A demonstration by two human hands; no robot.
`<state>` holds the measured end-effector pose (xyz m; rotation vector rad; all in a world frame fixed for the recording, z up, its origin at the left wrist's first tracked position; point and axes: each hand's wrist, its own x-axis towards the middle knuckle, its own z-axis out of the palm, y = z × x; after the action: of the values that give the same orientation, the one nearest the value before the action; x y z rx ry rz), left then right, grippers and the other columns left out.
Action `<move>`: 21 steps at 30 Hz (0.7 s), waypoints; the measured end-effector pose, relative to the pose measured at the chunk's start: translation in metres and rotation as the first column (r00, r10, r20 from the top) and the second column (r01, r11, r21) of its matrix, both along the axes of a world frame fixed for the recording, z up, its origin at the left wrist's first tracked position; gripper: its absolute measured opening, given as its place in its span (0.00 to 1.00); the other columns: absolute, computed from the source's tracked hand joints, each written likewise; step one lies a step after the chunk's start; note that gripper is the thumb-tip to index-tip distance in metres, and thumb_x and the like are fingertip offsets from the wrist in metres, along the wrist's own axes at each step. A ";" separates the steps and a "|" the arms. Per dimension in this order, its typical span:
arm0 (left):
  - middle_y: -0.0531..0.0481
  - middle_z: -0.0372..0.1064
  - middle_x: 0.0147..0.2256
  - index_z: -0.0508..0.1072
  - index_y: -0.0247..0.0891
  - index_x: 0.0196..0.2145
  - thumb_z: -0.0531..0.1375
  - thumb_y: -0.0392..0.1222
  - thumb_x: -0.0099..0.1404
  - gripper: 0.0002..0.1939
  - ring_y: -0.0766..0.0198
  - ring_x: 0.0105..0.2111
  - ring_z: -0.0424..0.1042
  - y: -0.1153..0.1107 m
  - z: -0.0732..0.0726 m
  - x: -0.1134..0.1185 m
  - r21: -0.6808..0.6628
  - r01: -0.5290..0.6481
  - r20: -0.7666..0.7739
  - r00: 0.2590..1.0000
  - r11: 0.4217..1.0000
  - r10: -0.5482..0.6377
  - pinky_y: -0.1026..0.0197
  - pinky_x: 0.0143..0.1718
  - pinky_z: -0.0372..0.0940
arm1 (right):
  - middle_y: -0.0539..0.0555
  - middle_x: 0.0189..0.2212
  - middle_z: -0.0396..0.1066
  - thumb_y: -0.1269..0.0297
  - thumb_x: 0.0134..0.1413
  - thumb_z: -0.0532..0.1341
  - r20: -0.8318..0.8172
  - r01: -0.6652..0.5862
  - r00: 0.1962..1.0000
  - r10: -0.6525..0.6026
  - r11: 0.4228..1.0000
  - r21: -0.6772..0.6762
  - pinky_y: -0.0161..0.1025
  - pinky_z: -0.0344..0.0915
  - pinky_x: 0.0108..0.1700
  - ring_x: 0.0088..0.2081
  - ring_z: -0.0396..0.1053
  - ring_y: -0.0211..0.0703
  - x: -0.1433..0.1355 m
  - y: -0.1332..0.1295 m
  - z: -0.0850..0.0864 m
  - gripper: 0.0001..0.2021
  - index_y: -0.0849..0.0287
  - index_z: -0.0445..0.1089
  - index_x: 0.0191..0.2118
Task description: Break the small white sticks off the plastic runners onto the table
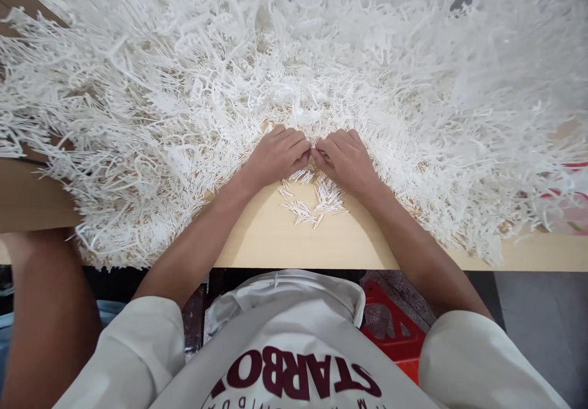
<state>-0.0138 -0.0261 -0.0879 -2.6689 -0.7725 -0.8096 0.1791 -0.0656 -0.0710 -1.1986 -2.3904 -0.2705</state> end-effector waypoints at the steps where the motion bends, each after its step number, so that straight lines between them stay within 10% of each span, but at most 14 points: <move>1: 0.50 0.67 0.27 0.65 0.38 0.29 0.45 0.38 0.70 0.14 0.64 0.29 0.65 0.000 0.000 0.000 0.011 0.008 -0.011 1.000 1.000 -0.008 0.57 0.34 0.57 | 0.52 0.27 0.65 0.62 0.67 0.45 0.026 -0.012 1.000 0.011 1.000 0.009 0.41 0.56 0.39 0.33 0.62 0.41 -0.001 0.000 0.001 0.14 0.56 0.63 0.32; 8: 0.50 0.64 0.25 0.63 0.39 0.27 0.45 0.40 0.71 0.15 0.65 0.28 0.63 0.005 0.001 -0.005 -0.086 -0.108 0.117 0.986 0.990 0.118 0.58 0.32 0.57 | 0.47 0.18 0.57 0.72 0.60 0.50 0.009 -0.324 0.945 0.326 0.941 -0.097 0.38 0.53 0.31 0.24 0.52 0.36 -0.026 -0.025 0.012 0.14 0.56 0.58 0.23; 11: 0.49 0.65 0.27 0.64 0.39 0.28 0.42 0.41 0.72 0.17 0.64 0.30 0.65 0.004 0.002 -0.007 -0.164 -0.131 0.168 0.973 0.978 0.159 0.57 0.34 0.58 | 0.46 0.20 0.61 0.71 0.59 0.54 -0.019 -0.448 0.893 0.450 0.892 0.066 0.37 0.55 0.32 0.26 0.56 0.35 -0.033 -0.036 0.012 0.11 0.57 0.60 0.25; 17: 0.48 0.66 0.29 0.65 0.39 0.31 0.42 0.45 0.72 0.17 0.63 0.30 0.66 -0.001 0.007 -0.006 -0.226 -0.021 0.118 0.992 0.974 0.049 0.56 0.35 0.60 | 0.49 0.26 0.65 0.60 0.60 0.56 -0.362 0.056 0.931 -0.032 0.997 0.055 0.41 0.60 0.36 0.31 0.63 0.39 -0.014 -0.018 0.002 0.05 0.55 0.64 0.38; 21: 0.49 0.67 0.28 0.66 0.39 0.31 0.45 0.44 0.71 0.15 0.64 0.29 0.66 -0.001 0.006 -0.006 -0.136 0.004 0.107 0.994 0.991 0.010 0.57 0.35 0.60 | 0.52 0.31 0.69 0.56 0.64 0.52 -0.226 0.067 0.971 -0.083 0.995 -0.077 0.43 0.60 0.41 0.37 0.65 0.42 -0.007 -0.008 0.001 0.10 0.55 0.65 0.40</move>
<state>-0.0193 -0.0273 -0.0817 -2.7607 -0.8873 -0.9381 0.1724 -0.0737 -0.0701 -1.2791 -2.1741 -0.0683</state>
